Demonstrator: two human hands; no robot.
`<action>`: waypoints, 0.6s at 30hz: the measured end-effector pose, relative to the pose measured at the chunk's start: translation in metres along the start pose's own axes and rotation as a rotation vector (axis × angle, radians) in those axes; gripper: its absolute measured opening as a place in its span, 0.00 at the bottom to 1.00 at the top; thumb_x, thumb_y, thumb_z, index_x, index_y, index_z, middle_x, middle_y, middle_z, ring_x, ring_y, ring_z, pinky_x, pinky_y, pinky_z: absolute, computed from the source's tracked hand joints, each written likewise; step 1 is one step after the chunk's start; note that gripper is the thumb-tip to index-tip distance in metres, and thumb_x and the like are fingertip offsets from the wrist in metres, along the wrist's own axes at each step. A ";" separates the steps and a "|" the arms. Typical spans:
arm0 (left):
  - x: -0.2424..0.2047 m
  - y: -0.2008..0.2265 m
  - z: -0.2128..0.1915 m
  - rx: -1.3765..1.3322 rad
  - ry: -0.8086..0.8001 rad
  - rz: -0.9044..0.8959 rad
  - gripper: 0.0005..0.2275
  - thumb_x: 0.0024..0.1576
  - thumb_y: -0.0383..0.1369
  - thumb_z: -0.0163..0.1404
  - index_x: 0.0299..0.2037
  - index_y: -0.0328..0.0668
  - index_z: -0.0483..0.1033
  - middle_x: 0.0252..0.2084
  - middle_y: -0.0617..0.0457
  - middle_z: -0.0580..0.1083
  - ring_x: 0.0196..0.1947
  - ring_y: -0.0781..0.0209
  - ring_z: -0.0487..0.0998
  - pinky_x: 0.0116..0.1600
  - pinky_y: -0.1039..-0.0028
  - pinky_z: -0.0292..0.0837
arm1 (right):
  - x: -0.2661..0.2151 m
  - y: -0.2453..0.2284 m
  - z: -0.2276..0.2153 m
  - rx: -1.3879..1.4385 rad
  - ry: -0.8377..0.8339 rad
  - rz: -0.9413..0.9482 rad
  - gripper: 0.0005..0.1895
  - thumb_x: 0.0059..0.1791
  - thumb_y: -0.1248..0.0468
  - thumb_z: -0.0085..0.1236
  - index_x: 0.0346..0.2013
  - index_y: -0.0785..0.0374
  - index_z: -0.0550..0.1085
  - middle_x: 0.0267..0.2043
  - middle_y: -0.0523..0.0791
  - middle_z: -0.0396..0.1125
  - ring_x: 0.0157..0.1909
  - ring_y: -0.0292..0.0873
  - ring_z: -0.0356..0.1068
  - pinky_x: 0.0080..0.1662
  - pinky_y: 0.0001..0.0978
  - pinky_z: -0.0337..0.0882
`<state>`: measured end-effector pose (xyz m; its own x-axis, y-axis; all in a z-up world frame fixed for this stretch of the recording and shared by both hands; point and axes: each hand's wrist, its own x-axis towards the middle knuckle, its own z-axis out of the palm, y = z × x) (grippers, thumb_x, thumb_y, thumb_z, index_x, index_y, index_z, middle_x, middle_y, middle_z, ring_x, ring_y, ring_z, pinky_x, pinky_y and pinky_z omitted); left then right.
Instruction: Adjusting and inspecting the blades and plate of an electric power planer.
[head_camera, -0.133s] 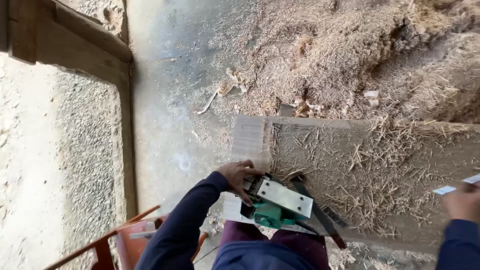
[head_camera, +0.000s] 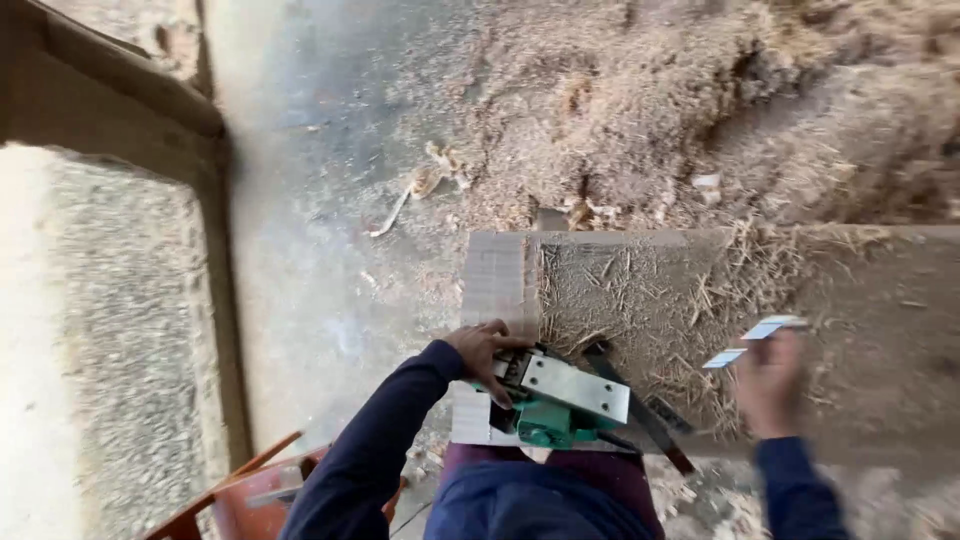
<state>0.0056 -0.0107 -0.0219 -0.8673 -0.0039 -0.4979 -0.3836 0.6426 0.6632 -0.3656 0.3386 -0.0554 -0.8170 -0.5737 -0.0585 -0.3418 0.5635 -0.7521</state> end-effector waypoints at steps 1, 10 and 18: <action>0.001 -0.004 0.009 -0.015 0.000 0.009 0.54 0.25 0.69 0.65 0.69 0.72 0.65 0.62 0.47 0.67 0.60 0.41 0.71 0.62 0.54 0.67 | -0.028 -0.050 0.028 0.311 -0.147 -0.028 0.10 0.59 0.69 0.49 0.54 0.64 0.63 0.46 0.46 0.73 0.43 0.36 0.72 0.43 0.28 0.73; 0.000 -0.004 0.000 -0.031 -0.140 -0.015 0.57 0.22 0.66 0.66 0.72 0.78 0.60 0.64 0.44 0.66 0.67 0.38 0.65 0.67 0.45 0.61 | -0.101 -0.250 0.165 -0.001 -0.339 -0.181 0.09 0.54 0.59 0.55 0.43 0.61 0.71 0.37 0.45 0.75 0.36 0.38 0.77 0.38 0.32 0.76; -0.007 -0.009 0.000 -0.117 -0.110 0.013 0.56 0.24 0.64 0.66 0.72 0.76 0.61 0.66 0.44 0.65 0.68 0.39 0.65 0.70 0.42 0.55 | -0.101 -0.247 0.179 -0.067 -0.371 0.048 0.12 0.54 0.59 0.57 0.46 0.63 0.71 0.39 0.48 0.77 0.38 0.40 0.78 0.40 0.33 0.76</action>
<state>0.0151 -0.0164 -0.0245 -0.8345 0.0920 -0.5432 -0.4128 0.5485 0.7271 -0.1153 0.1511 0.0189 -0.6130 -0.7152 -0.3358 -0.3468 0.6254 -0.6990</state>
